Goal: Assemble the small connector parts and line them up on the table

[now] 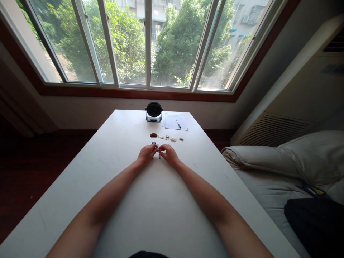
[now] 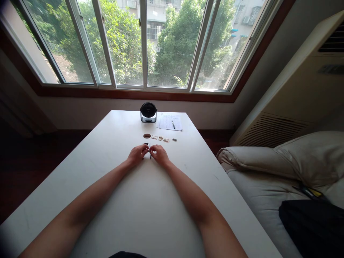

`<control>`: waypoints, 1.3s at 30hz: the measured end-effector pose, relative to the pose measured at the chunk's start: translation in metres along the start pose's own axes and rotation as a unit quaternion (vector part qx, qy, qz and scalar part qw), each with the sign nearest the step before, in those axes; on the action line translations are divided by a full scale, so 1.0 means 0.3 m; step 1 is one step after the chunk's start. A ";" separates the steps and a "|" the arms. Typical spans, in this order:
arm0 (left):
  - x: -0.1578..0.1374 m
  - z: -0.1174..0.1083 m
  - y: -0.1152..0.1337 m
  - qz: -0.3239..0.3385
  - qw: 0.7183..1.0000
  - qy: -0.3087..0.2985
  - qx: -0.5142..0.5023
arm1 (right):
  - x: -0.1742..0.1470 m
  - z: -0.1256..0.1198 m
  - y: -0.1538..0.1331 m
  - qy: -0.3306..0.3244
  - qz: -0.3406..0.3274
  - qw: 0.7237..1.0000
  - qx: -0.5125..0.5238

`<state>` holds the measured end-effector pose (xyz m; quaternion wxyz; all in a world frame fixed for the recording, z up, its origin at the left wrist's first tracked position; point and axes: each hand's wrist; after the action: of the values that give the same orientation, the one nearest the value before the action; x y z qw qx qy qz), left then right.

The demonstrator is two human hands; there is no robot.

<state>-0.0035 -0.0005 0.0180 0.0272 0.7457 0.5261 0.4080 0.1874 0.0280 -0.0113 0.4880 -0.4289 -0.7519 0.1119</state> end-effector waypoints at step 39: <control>0.001 0.001 0.005 -0.043 0.995 0.027 -0.082 | 0.006 -0.019 -0.023 0.004 0.084 0.994 0.065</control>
<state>-0.0022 -0.0009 0.0185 0.0917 0.7059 0.5232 0.4685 0.1880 0.0237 -0.0032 0.5069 -0.4589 -0.7020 0.1992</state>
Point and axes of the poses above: each hand's wrist, its own x-axis towards the middle knuckle, its own z-axis out of the palm, y = z × x, and after that the axes turned 15 degrees about y, right-handed
